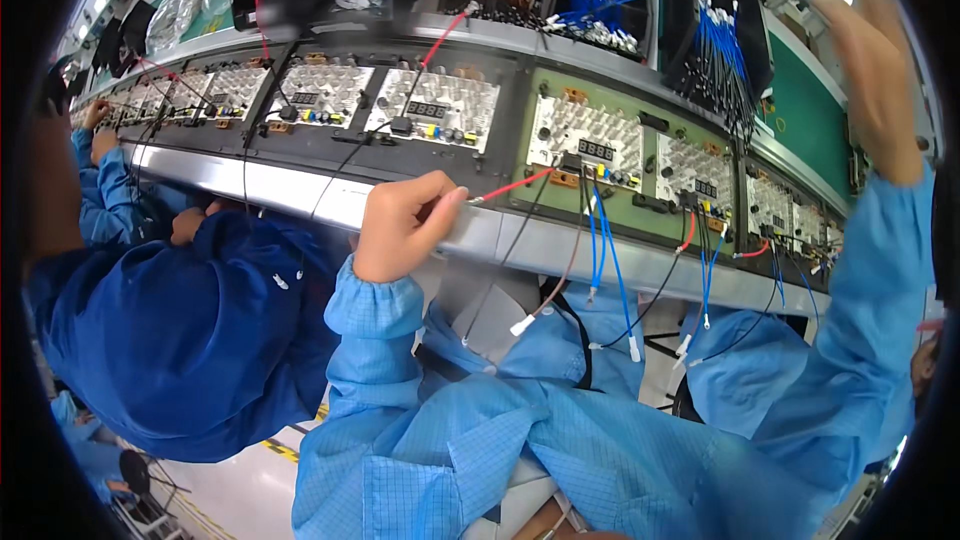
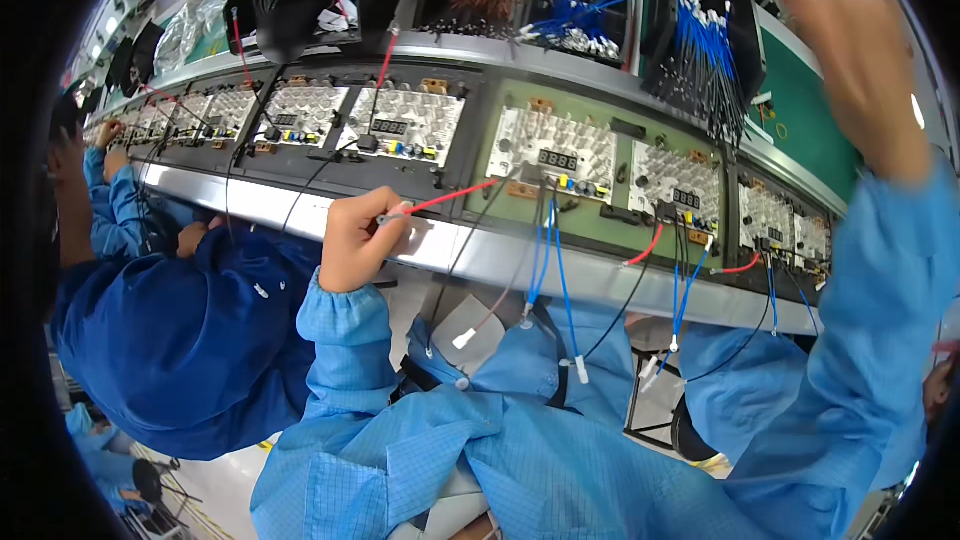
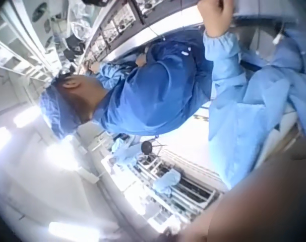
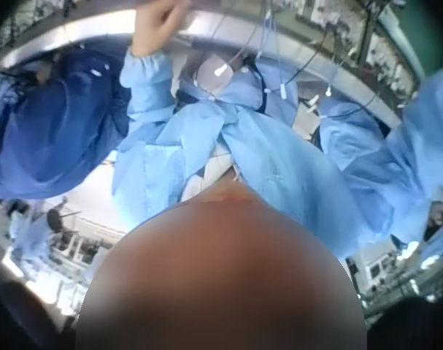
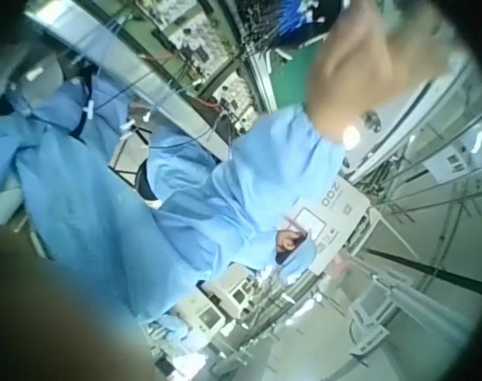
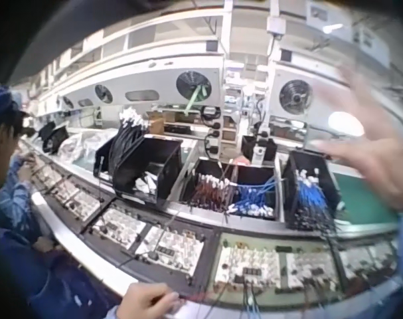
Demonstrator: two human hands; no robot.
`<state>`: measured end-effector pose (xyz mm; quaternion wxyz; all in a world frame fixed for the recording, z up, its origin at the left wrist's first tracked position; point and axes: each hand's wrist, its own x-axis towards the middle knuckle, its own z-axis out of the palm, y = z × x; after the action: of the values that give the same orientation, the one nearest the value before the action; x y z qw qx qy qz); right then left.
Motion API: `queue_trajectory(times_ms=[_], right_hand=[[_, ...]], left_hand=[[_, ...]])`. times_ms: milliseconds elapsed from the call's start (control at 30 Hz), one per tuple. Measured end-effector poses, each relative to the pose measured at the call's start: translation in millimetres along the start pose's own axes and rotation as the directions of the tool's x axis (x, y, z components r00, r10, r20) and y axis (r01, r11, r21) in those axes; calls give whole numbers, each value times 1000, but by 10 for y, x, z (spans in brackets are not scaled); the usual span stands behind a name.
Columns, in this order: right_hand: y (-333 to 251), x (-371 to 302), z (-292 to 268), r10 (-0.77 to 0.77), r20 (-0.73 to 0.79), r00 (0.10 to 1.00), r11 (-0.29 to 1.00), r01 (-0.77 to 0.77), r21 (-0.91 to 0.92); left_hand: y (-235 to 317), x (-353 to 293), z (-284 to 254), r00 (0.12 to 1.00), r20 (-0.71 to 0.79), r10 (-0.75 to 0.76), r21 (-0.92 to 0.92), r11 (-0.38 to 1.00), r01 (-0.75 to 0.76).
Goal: Connecting wiring harnesses to circuit boards on an industrial electronics assembly line.
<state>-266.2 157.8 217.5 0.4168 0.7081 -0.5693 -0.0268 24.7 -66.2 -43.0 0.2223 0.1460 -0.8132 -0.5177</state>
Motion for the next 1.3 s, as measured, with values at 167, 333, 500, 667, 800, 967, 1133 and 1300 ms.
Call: queue_trajectory(times_ms=[167,333,500,667,800,967,1133,1300], right_hand=[[-11,360,1324,-10,426,905,993,-42,114],[-5,456,2204,61,822,566,979,-196,62],[-245,616,2834,-2,631,776,978,-131,164],[-613,928,3129,-6,336,942,962,-87,260],[-695,1200,3401,208,749,629,928,-368,51],[-833,1274,3869,273,818,506,797,-595,103],[-722,1138,4428,334,753,566,699,-685,205],[-602,1192,4192,386,801,457,552,-811,197]], left_hand=[[-70,-117,-112,998,-26,58,50,997,-57],[-54,-101,-176,989,48,137,76,987,-141],[-32,-83,-204,985,66,162,115,979,-169],[-52,-81,-135,975,70,211,138,966,-219],[-21,-42,-162,967,122,223,115,965,-237],[-58,-39,-209,962,167,216,152,958,-242],[-23,44,-206,953,204,226,114,961,-252],[-30,35,-205,955,189,227,79,966,-245]])
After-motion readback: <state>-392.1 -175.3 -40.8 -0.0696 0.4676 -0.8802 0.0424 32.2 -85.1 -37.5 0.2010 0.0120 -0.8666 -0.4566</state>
